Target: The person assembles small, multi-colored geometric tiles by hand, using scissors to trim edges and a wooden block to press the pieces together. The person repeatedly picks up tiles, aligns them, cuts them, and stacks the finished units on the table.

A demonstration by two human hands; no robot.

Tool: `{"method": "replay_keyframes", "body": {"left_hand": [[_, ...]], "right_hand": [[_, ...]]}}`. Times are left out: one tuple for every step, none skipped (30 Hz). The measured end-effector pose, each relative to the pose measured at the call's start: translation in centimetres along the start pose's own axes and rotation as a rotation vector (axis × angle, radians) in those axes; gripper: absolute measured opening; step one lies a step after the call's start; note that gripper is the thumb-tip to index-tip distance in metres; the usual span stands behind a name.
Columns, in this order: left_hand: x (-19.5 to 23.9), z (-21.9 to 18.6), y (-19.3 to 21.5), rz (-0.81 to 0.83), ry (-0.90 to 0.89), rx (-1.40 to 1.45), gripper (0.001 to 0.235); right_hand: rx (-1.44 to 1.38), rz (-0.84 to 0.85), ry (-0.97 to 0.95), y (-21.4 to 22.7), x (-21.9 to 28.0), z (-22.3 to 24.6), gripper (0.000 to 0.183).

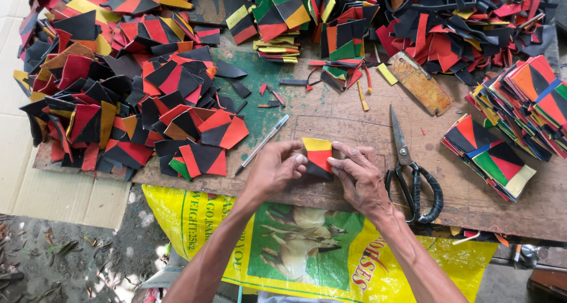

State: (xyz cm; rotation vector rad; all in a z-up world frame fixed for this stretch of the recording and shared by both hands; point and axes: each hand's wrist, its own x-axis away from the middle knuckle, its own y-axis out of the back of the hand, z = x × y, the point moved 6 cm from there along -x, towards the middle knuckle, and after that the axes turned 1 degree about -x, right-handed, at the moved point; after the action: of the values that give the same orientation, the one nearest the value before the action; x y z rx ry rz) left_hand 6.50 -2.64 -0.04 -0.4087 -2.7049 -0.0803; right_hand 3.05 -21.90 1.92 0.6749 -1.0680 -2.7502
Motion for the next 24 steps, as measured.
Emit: {"method": "replay_keyframes", "body": {"left_hand": [[-0.4, -0.1, 0.0, 0.004, 0.007, -0.003, 0.04], [-0.7, -0.2, 0.0, 0.008, 0.014, -0.006, 0.041], [-0.8, -0.3, -0.1, 0.01, 0.024, -0.006, 0.042], [-0.7, -0.5, -0.1, 0.015, 0.018, -0.03, 0.042], [-0.8, -0.8, -0.1, 0.019, 0.008, -0.055, 0.042], [-0.7, -1.2, -0.1, 0.023, -0.001, -0.08, 0.042], [-0.4, -1.5, 0.2, -0.004, -0.012, -0.192, 0.042], [-0.1, -1.7, 0.4, -0.031, -0.023, -0.304, 0.042], [0.1, -1.8, 0.6, -0.055, -0.032, -0.416, 0.042], [0.3, -2.2, 0.6, -0.089, -0.104, -0.454, 0.042], [0.6, -2.6, 0.7, -0.122, -0.176, -0.491, 0.042], [0.7, -2.8, 0.7, -0.156, -0.248, -0.528, 0.042], [0.7, -2.5, 0.7, -0.154, -0.246, -0.496, 0.041], [0.8, -2.1, 0.8, -0.153, -0.243, -0.465, 0.04], [0.7, -1.9, 0.9, -0.153, -0.244, -0.434, 0.039], [0.8, -2.0, 1.1, -0.193, -0.289, -0.457, 0.036], [0.8, -2.2, 1.4, -0.232, -0.335, -0.482, 0.034], [1.0, -2.4, 1.5, -0.272, -0.382, -0.506, 0.032], [1.1, -2.3, 1.4, -0.278, -0.391, -0.537, 0.032], [1.3, -2.3, 1.3, -0.284, -0.399, -0.567, 0.033], [1.5, -2.2, 1.1, -0.291, -0.408, -0.597, 0.034], [1.8, -2.4, 0.6, -0.297, -0.462, -0.649, 0.04], [2.2, -2.6, 0.0, -0.305, -0.517, -0.702, 0.047], [2.5, -2.7, -0.6, -0.313, -0.571, -0.754, 0.054]], "right_hand": [[-0.001, 0.0, 0.001, 0.0, 0.0, 0.0, 0.024], [-0.002, 0.0, 0.001, 0.0, 0.0, 0.0, 0.024], [-0.004, 0.005, 0.002, 0.0, 0.1, 0.0, 0.024], [-0.006, 0.004, 0.0, 0.0, 0.2, 0.1, 0.024], [-0.007, 0.001, 0.002, 0.0, 0.1, 0.1, 0.024], [-0.008, -0.002, 0.004, 0.0, 0.0, 0.1, 0.024], [-0.006, -0.001, 0.009, 0.0, 0.0, 0.1, 0.024], [-0.003, 0.001, 0.014, 0.0, -0.1, 0.2, 0.024], [0.001, 0.002, 0.016, 0.0, 0.0, 0.2, 0.024], [0.0, 0.003, 0.017, 0.0, 0.0, 0.2, 0.025], [-0.001, 0.004, 0.019, 0.0, 0.0, 0.2, 0.026], [-0.001, 0.005, 0.021, 0.1, 0.0, 0.2, 0.027], [0.0, 0.013, 0.019, 0.0, 0.1, 0.2, 0.028], [0.0, 0.021, 0.018, 0.0, 0.2, 0.2, 0.03], [0.002, 0.027, 0.02, 0.0, 0.1, 0.2, 0.032], [0.013, 0.035, 0.02, 0.0, 0.0, 0.3, 0.034], [0.024, 0.042, 0.02, 0.0, -0.1, 0.4, 0.035], [0.034, 0.048, 0.021, 0.1, -0.2, 0.5, 0.036], [0.047, 0.055, 0.03, 0.1, -0.2, 0.7, 0.037], [0.059, 0.062, 0.04, 0.1, -0.3, 0.9, 0.038], [0.071, 0.07, 0.05, 0.1, -0.3, 1.0, 0.039], [0.08, 0.069, 0.048, 0.2, -0.2, 1.1, 0.039], [0.088, 0.068, 0.048, 0.2, -0.2, 1.3, 0.039], [0.097, 0.067, 0.047, 0.2, -0.2, 1.4, 0.04]]}}
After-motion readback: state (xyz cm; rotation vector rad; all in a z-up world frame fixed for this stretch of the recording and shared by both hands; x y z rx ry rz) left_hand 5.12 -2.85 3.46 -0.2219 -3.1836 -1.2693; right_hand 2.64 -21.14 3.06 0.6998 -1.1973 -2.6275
